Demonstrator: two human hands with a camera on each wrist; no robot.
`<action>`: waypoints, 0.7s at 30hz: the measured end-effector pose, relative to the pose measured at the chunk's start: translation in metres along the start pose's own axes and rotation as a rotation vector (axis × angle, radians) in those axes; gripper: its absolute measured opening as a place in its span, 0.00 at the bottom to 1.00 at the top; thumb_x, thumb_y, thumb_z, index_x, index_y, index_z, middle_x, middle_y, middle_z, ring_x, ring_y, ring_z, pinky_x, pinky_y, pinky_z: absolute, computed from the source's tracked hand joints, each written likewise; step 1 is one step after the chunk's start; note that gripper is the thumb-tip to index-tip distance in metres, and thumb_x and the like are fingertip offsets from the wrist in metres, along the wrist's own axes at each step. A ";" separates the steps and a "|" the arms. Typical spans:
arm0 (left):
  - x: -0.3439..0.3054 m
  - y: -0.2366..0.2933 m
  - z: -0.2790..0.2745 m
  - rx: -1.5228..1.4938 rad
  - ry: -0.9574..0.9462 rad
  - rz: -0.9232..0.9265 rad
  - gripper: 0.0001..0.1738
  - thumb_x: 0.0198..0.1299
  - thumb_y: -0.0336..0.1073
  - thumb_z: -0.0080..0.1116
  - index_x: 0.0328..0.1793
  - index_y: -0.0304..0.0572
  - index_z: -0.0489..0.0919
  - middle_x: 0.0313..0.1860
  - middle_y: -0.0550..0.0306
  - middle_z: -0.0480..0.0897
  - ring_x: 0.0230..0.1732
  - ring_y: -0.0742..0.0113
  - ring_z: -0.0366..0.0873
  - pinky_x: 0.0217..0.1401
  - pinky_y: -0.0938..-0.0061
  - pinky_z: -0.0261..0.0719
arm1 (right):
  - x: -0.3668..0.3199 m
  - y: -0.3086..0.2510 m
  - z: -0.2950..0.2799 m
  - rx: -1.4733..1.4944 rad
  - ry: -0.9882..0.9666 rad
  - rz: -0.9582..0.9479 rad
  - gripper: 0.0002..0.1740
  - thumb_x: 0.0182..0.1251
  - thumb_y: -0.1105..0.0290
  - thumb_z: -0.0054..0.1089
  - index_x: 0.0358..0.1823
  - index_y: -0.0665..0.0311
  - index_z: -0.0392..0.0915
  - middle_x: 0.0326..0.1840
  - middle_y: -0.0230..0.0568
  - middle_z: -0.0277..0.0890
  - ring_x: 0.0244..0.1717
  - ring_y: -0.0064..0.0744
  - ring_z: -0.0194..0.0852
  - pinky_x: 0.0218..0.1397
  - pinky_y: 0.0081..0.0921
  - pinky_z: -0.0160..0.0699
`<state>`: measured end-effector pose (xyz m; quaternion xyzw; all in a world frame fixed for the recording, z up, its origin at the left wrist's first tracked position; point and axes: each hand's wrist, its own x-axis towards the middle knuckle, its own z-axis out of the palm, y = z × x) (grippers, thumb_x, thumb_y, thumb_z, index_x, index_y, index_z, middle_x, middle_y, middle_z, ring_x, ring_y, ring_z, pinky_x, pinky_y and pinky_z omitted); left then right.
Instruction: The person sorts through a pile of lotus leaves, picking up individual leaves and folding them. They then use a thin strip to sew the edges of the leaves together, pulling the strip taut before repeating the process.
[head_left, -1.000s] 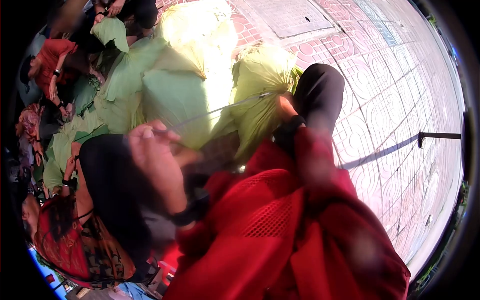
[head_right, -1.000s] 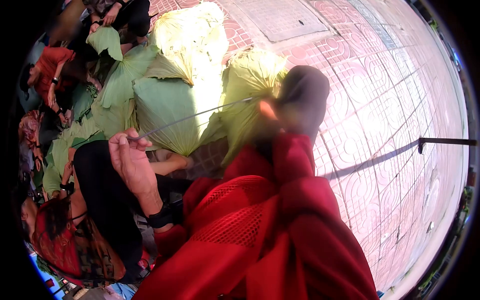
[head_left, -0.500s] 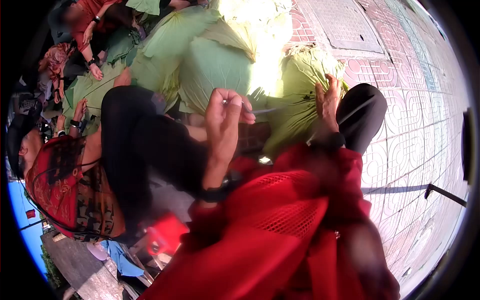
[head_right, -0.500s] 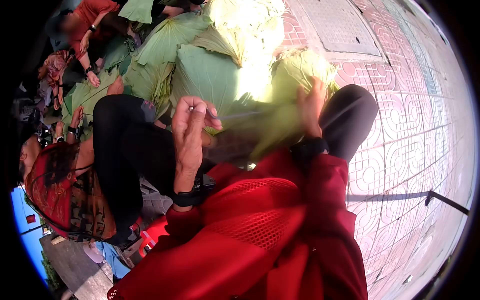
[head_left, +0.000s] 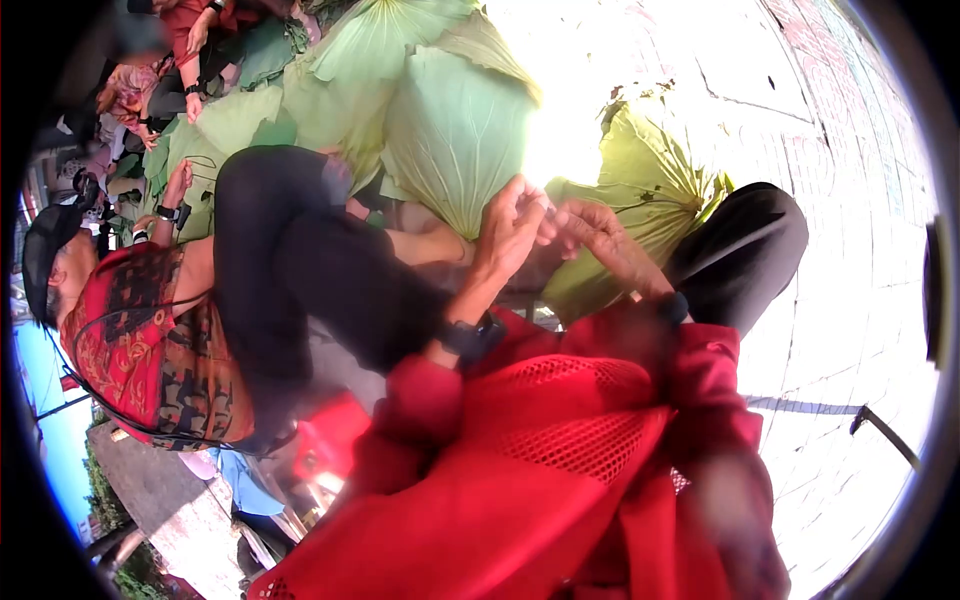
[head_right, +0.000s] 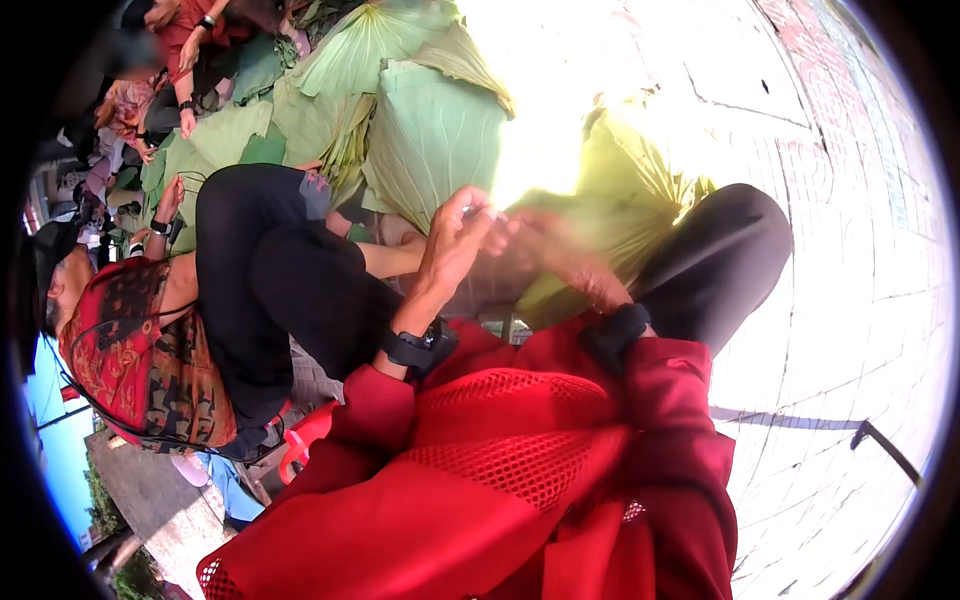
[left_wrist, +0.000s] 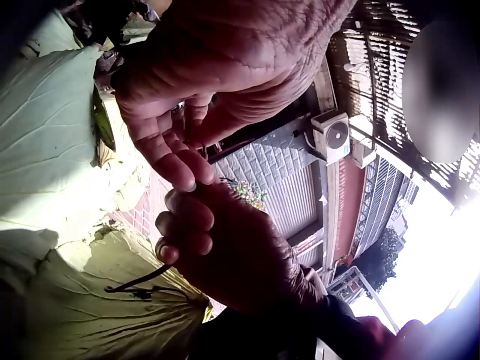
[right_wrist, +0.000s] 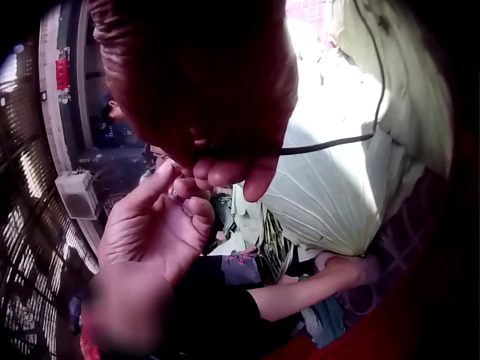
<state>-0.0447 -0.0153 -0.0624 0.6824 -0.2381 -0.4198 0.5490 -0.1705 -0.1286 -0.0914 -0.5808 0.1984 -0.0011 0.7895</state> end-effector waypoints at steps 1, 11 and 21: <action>0.004 -0.006 -0.003 0.003 -0.017 -0.047 0.06 0.65 0.32 0.48 0.40 0.37 0.71 0.32 0.55 0.78 0.29 0.71 0.78 0.29 0.79 0.79 | 0.002 0.011 0.002 0.015 0.080 -0.007 0.15 0.70 0.55 0.52 0.38 0.60 0.76 0.29 0.22 0.69 0.32 0.10 0.60 0.38 0.13 0.60; 0.076 -0.126 -0.120 -0.153 0.561 -0.400 0.28 0.64 0.49 0.50 0.62 0.36 0.65 0.55 0.45 0.75 0.53 0.54 0.75 0.52 0.60 0.78 | 0.016 0.039 -0.025 0.112 0.429 0.130 0.26 0.63 0.59 0.59 0.56 0.69 0.70 0.41 0.44 0.79 0.42 0.32 0.77 0.47 0.27 0.75; 0.051 -0.244 -0.141 -0.116 0.350 -0.440 0.40 0.62 0.56 0.50 0.74 0.44 0.54 0.72 0.47 0.56 0.65 0.44 0.63 0.59 0.55 0.70 | 0.023 0.034 -0.022 -0.063 0.423 0.119 0.13 0.65 0.65 0.52 0.40 0.68 0.78 0.34 0.39 0.75 0.35 0.29 0.71 0.39 0.25 0.69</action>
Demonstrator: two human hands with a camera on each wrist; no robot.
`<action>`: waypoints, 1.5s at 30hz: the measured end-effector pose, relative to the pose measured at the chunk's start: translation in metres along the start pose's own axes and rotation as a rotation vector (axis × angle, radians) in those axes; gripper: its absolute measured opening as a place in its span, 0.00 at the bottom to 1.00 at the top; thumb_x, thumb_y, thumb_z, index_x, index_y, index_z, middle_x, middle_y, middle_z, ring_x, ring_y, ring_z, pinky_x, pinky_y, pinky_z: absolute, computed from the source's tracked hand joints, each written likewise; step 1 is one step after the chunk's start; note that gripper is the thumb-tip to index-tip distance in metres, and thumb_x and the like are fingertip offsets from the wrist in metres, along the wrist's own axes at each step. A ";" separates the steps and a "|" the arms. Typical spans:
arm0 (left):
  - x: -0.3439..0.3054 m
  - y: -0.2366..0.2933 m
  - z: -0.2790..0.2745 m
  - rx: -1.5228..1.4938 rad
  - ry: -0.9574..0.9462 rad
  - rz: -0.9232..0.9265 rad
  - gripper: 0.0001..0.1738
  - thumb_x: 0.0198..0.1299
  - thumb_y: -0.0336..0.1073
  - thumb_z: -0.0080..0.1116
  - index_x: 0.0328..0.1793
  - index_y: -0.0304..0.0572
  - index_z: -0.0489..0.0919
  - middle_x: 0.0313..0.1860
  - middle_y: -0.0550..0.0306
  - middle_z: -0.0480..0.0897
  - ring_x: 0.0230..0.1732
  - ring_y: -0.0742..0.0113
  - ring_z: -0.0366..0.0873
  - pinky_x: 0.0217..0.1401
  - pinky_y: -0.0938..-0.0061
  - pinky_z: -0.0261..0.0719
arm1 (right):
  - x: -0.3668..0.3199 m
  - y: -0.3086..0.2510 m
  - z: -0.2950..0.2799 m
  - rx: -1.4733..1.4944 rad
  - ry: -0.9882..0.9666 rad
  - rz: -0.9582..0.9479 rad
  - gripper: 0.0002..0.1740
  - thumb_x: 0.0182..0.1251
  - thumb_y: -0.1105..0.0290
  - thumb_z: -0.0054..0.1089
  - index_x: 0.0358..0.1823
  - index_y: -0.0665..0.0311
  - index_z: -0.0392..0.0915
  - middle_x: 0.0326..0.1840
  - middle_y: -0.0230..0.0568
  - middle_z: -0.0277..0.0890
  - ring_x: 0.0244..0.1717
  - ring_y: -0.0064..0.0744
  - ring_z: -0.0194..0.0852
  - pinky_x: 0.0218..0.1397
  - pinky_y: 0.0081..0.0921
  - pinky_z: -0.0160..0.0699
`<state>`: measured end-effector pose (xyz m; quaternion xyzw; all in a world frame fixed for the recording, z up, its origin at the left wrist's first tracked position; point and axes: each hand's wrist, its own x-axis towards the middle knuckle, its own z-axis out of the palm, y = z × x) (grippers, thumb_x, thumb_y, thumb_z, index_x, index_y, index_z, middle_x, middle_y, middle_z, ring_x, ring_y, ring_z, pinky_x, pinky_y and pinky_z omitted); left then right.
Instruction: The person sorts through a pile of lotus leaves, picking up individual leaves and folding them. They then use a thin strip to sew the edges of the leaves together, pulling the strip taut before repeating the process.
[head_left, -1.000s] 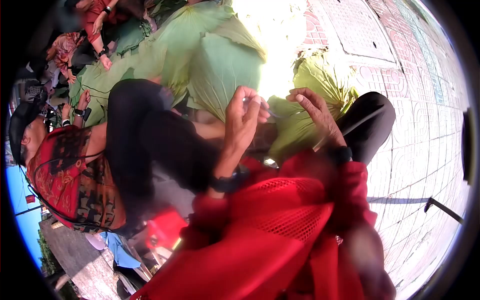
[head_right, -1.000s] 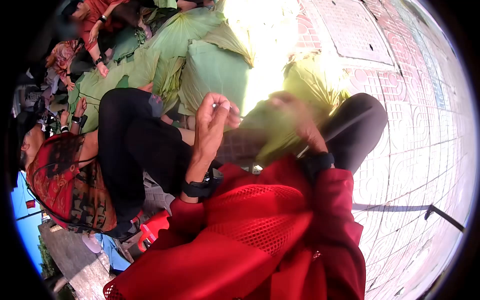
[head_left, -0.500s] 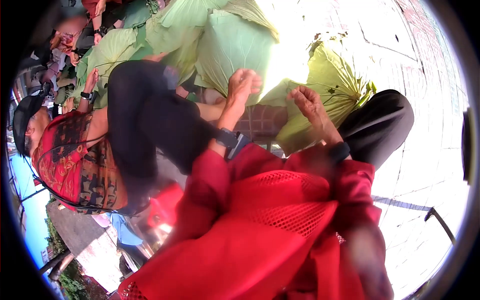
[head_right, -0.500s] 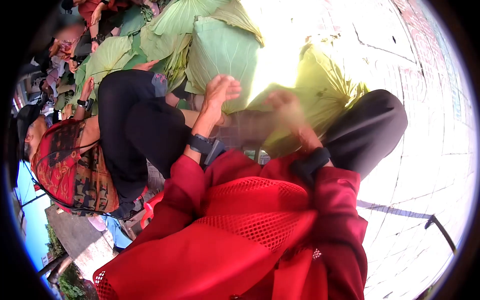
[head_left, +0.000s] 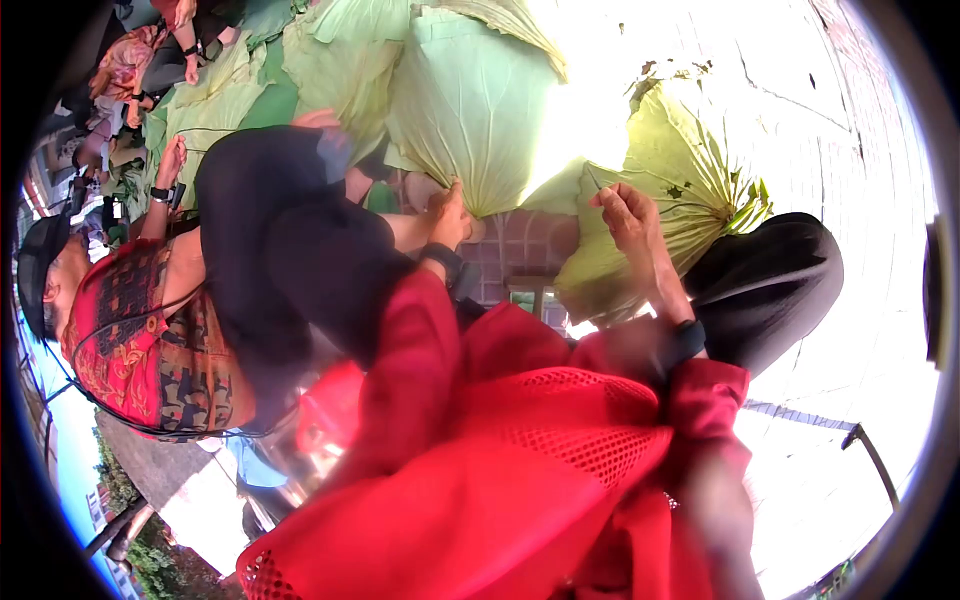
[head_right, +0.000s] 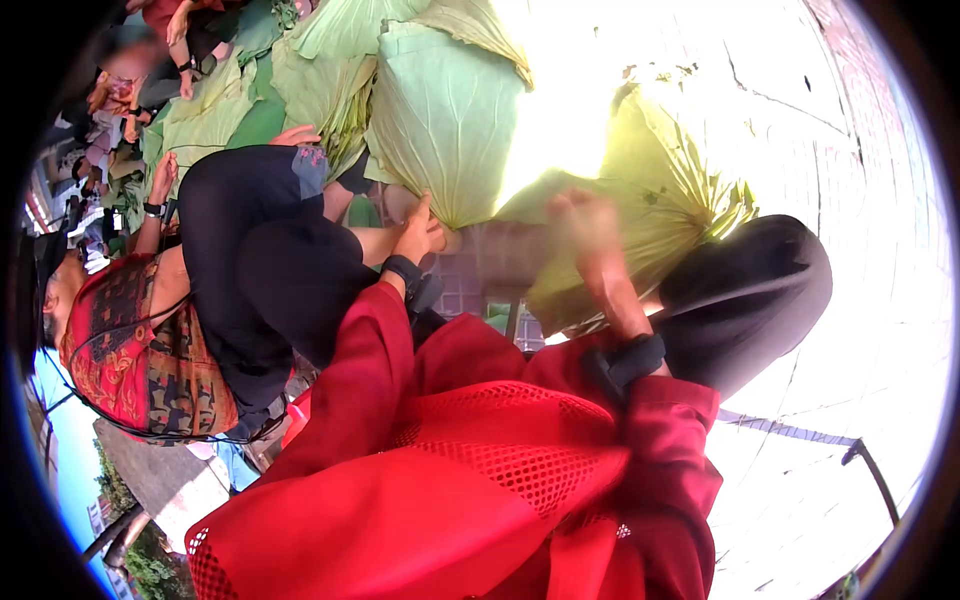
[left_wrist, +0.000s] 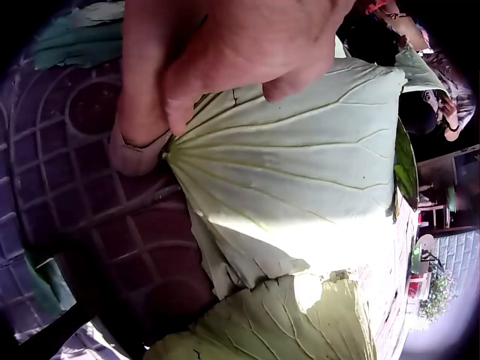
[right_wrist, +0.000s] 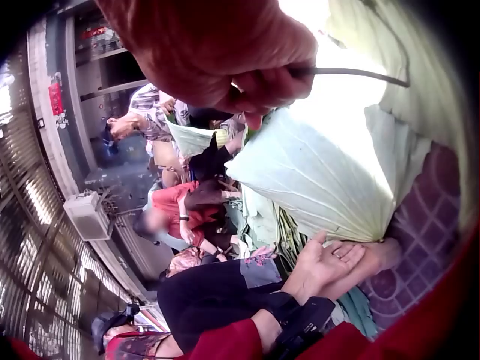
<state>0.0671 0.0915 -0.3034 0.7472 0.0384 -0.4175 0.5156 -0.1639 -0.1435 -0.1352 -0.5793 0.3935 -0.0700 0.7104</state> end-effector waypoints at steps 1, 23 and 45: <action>-0.003 0.004 0.001 -0.005 -0.017 0.000 0.38 0.63 0.53 0.49 0.75 0.45 0.54 0.73 0.48 0.54 0.65 0.45 0.63 0.59 0.57 0.70 | 0.001 0.004 0.001 -0.020 -0.004 -0.046 0.13 0.66 0.64 0.51 0.39 0.67 0.77 0.30 0.35 0.71 0.32 0.25 0.67 0.35 0.23 0.65; -0.020 0.011 0.039 -0.368 0.006 -0.172 0.13 0.55 0.38 0.63 0.45 0.45 0.77 0.37 0.60 0.80 0.39 0.65 0.78 0.39 0.72 0.77 | 0.010 0.020 -0.001 -0.076 0.076 -0.002 0.16 0.67 0.59 0.49 0.32 0.64 0.77 0.16 0.22 0.58 0.16 0.13 0.51 0.17 0.16 0.50; -0.209 0.157 0.109 0.455 -0.288 0.283 0.14 0.58 0.41 0.61 0.39 0.38 0.76 0.33 0.52 0.81 0.31 0.63 0.79 0.32 0.71 0.79 | -0.014 -0.013 -0.011 0.388 -0.050 -0.004 0.15 0.70 0.58 0.51 0.42 0.62 0.79 0.13 0.22 0.55 0.15 0.13 0.48 0.19 0.14 0.42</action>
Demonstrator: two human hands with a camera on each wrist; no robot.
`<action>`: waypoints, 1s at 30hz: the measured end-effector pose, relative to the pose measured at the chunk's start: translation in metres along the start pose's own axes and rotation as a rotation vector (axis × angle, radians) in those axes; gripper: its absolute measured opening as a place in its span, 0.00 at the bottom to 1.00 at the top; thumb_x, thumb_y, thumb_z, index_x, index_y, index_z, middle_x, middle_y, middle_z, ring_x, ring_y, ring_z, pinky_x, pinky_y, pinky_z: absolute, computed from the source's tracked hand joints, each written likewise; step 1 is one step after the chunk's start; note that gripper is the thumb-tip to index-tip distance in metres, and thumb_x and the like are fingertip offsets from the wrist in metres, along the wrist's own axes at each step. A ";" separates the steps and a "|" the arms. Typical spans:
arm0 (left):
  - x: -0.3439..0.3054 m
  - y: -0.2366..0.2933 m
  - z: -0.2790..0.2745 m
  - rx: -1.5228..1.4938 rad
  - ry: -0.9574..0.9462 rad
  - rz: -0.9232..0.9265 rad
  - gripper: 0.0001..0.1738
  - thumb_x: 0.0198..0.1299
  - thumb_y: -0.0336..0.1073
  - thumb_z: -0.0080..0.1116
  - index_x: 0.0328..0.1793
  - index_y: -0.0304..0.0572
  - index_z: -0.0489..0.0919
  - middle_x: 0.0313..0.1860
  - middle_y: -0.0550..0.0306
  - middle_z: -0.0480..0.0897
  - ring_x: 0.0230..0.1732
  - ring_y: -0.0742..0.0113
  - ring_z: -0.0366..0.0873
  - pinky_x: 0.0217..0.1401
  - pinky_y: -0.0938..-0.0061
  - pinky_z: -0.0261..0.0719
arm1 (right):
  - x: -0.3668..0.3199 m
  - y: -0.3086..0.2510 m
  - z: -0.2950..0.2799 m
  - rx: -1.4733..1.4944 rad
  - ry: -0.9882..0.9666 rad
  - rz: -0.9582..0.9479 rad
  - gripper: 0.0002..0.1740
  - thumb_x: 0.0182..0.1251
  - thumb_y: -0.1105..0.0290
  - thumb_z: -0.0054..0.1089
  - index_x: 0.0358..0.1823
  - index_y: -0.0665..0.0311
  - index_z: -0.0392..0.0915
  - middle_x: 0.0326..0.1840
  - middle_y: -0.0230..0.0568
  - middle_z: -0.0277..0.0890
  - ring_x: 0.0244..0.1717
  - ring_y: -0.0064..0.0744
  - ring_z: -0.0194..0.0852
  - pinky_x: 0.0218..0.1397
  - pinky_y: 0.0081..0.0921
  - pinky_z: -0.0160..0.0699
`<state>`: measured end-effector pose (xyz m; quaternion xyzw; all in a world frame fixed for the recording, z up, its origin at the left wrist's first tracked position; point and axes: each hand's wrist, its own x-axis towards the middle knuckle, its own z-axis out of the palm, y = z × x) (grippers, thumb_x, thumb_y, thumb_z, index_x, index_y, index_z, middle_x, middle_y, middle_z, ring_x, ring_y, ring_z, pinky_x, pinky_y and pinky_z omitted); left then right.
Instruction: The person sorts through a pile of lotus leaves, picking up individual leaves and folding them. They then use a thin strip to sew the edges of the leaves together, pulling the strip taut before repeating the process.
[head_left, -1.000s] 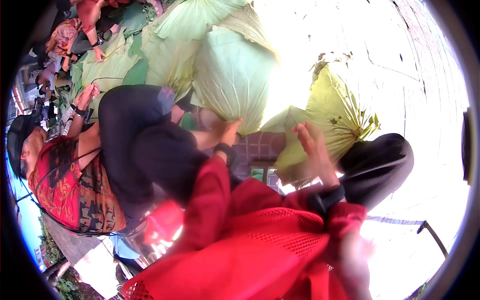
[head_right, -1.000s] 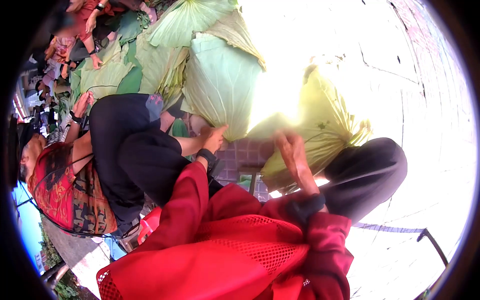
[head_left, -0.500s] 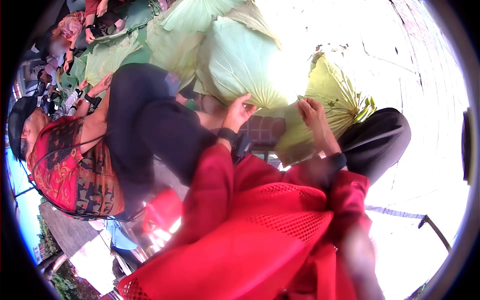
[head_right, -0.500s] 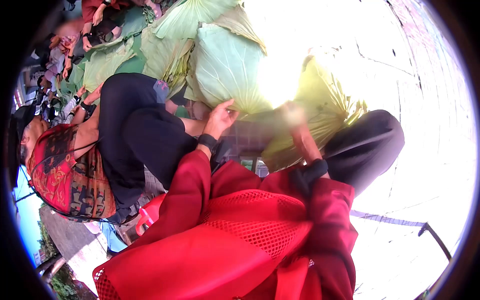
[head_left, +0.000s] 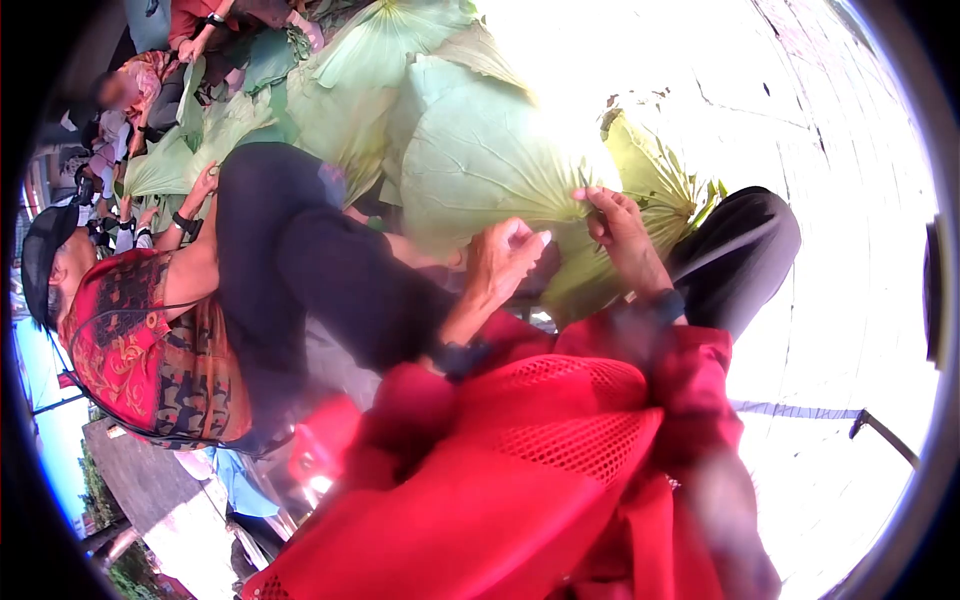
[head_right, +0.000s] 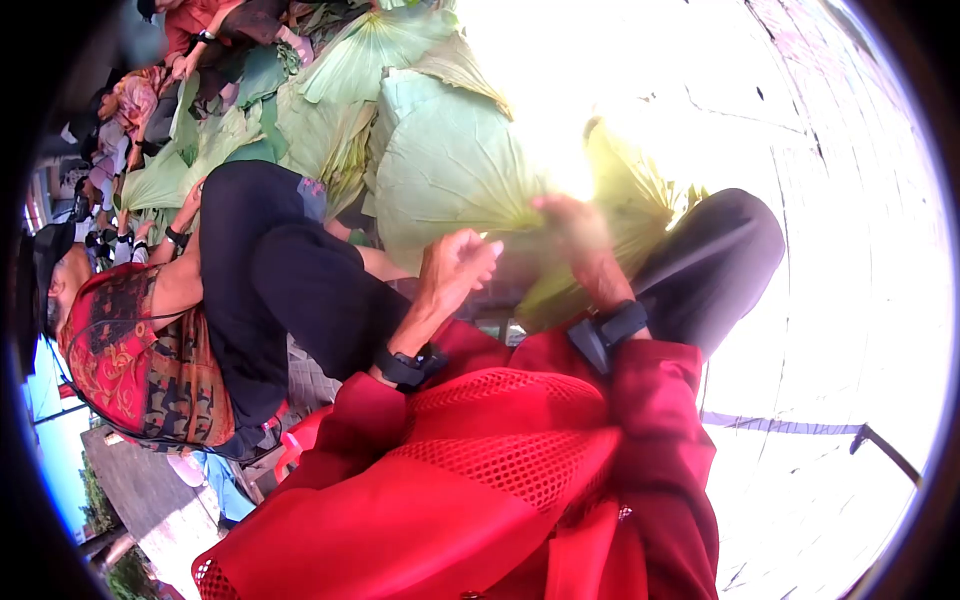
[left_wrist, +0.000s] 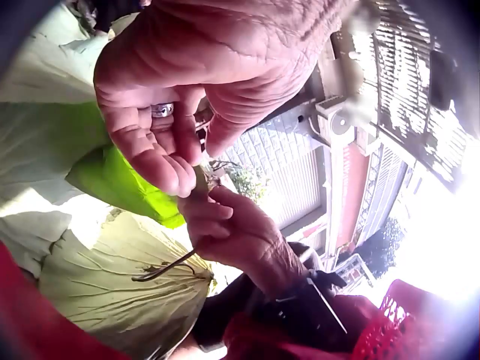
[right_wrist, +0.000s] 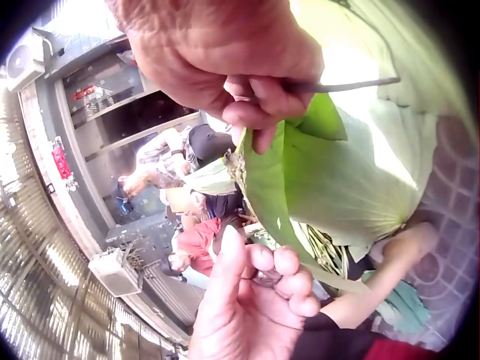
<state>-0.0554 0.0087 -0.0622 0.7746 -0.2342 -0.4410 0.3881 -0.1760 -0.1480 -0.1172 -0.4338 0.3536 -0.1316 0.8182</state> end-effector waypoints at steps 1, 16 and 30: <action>-0.010 0.008 0.002 0.330 0.200 0.268 0.15 0.55 0.40 0.63 0.42 0.38 0.75 0.36 0.52 0.80 0.35 0.60 0.78 0.37 0.67 0.78 | -0.003 -0.003 0.003 -0.010 0.010 0.007 0.15 0.70 0.58 0.51 0.41 0.62 0.80 0.12 0.22 0.54 0.15 0.13 0.47 0.19 0.14 0.42; 0.003 0.044 -0.029 0.151 0.406 0.415 0.13 0.65 0.37 0.49 0.49 0.36 0.76 0.26 0.45 0.78 0.26 0.54 0.74 0.36 0.66 0.74 | -0.022 -0.046 -0.008 0.307 -0.055 -0.242 0.15 0.72 0.62 0.47 0.47 0.66 0.75 0.20 0.23 0.61 0.13 0.11 0.41 0.16 0.12 0.44; 0.005 0.025 -0.027 -0.064 0.254 0.448 0.13 0.62 0.31 0.51 0.51 0.32 0.73 0.33 0.53 0.80 0.30 0.69 0.74 0.38 0.71 0.73 | -0.026 -0.034 0.029 -0.258 -0.214 -0.298 0.11 0.67 0.63 0.56 0.38 0.64 0.81 0.36 0.27 0.79 0.42 0.16 0.71 0.51 0.17 0.67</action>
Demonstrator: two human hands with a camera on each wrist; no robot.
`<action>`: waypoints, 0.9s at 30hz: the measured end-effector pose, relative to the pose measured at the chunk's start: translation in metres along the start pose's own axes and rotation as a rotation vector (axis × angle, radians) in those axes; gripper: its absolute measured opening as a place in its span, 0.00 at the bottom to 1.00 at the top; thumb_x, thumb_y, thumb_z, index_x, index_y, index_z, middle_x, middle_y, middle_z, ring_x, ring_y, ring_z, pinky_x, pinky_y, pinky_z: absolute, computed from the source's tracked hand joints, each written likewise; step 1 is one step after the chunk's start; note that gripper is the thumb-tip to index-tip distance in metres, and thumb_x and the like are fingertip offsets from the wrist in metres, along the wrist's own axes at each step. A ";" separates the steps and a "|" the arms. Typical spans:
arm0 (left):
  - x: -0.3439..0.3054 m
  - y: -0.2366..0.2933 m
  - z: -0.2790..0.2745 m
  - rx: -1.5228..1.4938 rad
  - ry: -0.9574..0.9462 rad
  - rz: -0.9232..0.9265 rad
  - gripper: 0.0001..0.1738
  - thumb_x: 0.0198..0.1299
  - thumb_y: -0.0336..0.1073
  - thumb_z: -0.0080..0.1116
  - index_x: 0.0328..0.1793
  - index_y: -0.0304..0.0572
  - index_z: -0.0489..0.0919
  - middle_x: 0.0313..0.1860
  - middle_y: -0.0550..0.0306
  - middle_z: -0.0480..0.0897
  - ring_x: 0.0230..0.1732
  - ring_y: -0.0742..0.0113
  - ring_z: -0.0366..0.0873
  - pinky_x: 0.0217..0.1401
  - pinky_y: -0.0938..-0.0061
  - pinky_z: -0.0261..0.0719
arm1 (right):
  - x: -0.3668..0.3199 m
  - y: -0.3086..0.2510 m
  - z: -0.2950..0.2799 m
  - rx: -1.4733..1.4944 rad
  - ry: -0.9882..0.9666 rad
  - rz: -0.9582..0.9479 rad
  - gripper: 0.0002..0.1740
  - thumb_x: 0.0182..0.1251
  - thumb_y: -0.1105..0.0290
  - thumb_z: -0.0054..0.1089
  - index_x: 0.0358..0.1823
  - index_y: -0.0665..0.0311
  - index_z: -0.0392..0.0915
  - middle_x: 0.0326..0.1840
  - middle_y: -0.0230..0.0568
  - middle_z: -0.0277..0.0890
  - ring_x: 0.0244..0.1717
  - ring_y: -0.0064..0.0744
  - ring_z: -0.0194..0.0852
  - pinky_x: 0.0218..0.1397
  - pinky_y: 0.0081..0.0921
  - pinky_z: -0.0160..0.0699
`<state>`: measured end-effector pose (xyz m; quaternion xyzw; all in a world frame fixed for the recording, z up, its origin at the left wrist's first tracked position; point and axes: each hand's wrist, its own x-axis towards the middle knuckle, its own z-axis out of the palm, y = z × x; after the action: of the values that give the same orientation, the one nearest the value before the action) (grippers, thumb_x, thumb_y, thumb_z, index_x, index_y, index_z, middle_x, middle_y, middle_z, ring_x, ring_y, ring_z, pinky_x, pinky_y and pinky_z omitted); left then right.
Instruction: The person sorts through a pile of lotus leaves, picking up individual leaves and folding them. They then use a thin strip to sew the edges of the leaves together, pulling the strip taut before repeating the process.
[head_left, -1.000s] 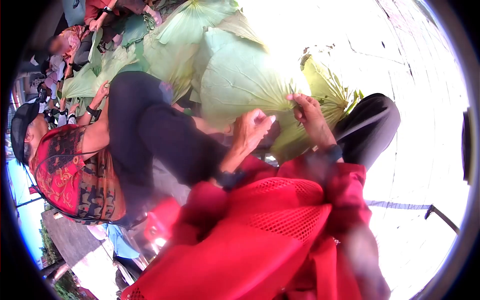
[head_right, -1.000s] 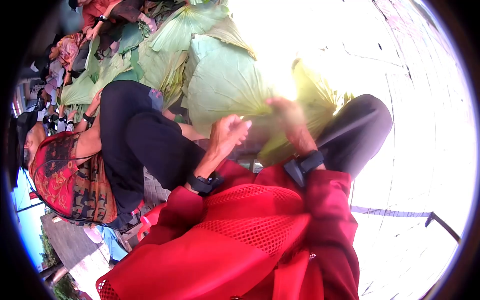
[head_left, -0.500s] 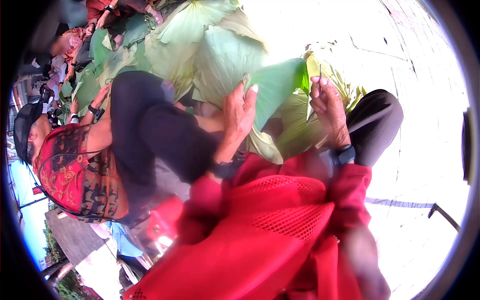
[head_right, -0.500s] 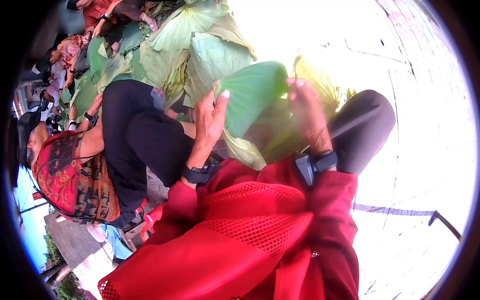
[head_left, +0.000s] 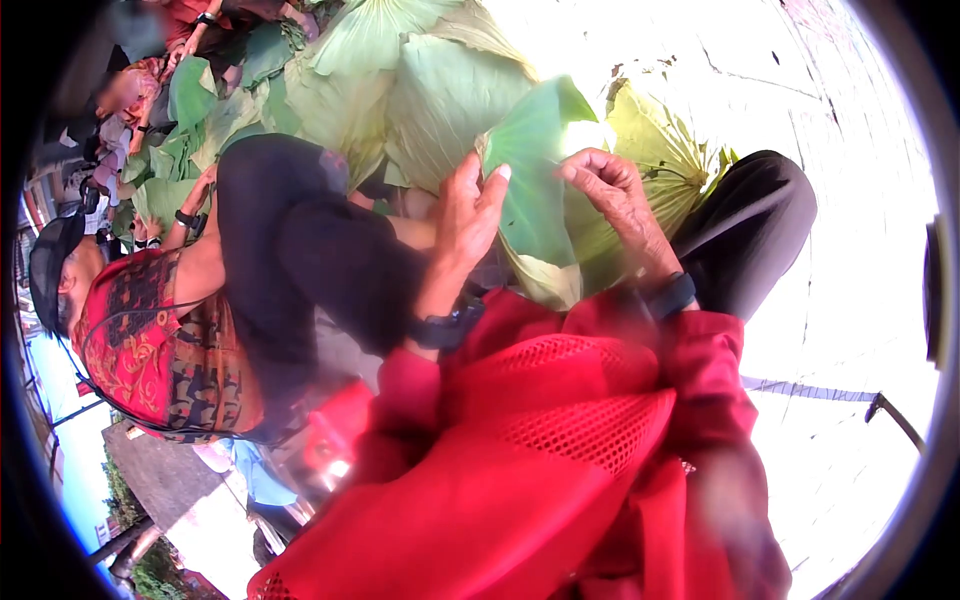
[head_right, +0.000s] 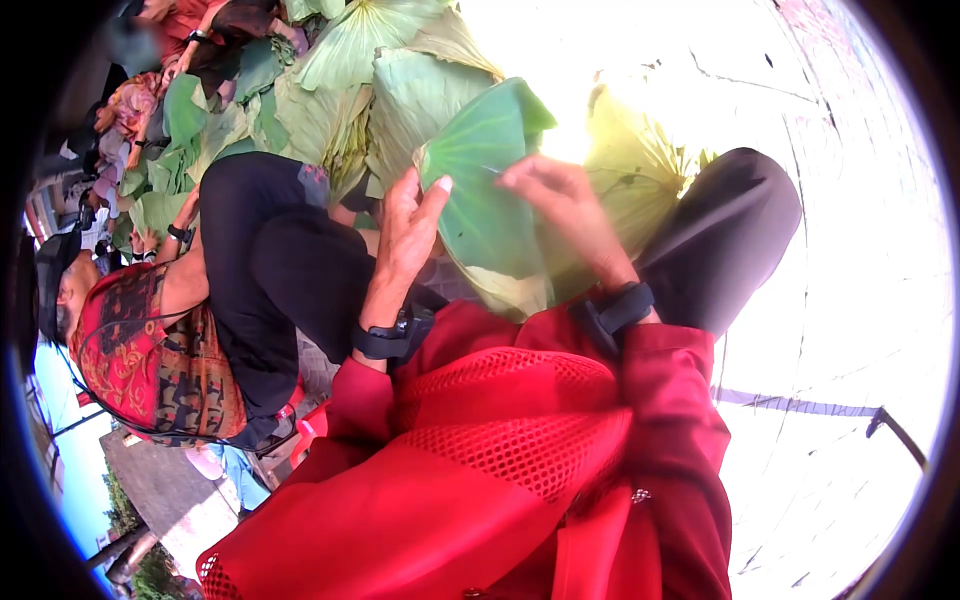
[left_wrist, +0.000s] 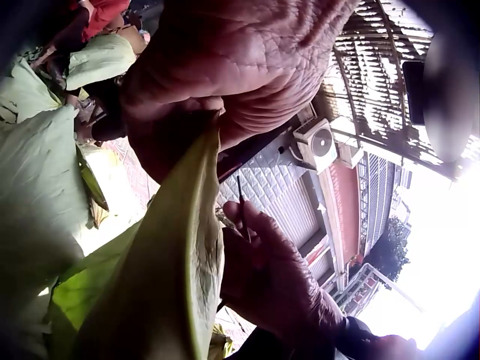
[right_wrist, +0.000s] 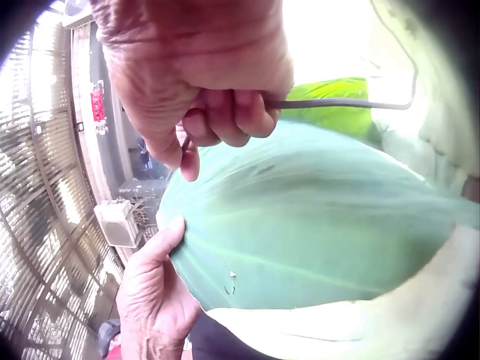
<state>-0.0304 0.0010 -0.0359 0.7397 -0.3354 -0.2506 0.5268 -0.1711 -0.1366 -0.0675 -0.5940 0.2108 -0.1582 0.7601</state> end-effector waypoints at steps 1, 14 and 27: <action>-0.001 0.001 0.001 0.082 0.007 0.007 0.13 0.62 0.31 0.51 0.50 0.32 0.73 0.32 0.49 0.79 0.30 0.63 0.75 0.37 0.68 0.72 | 0.002 0.006 0.001 -0.003 -0.013 -0.034 0.11 0.67 0.63 0.56 0.38 0.64 0.80 0.36 0.27 0.78 0.41 0.16 0.71 0.51 0.17 0.67; -0.010 0.016 0.018 0.384 -0.014 0.172 0.08 0.60 0.30 0.51 0.41 0.32 0.69 0.24 0.36 0.74 0.28 0.34 0.71 0.31 0.52 0.65 | 0.003 0.011 0.004 -0.032 -0.002 -0.112 0.09 0.63 0.69 0.55 0.35 0.69 0.76 0.33 0.31 0.76 0.37 0.18 0.70 0.45 0.19 0.70; -0.013 0.024 0.019 0.441 -0.027 0.139 0.07 0.59 0.29 0.52 0.39 0.32 0.69 0.23 0.36 0.73 0.27 0.35 0.71 0.30 0.53 0.65 | -0.001 0.001 0.008 -0.126 0.029 -0.057 0.08 0.63 0.70 0.57 0.34 0.69 0.76 0.29 0.30 0.75 0.34 0.16 0.67 0.40 0.18 0.69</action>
<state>-0.0580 -0.0065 -0.0193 0.8088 -0.4391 -0.1441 0.3637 -0.1675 -0.1292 -0.0669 -0.6440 0.2143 -0.1746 0.7133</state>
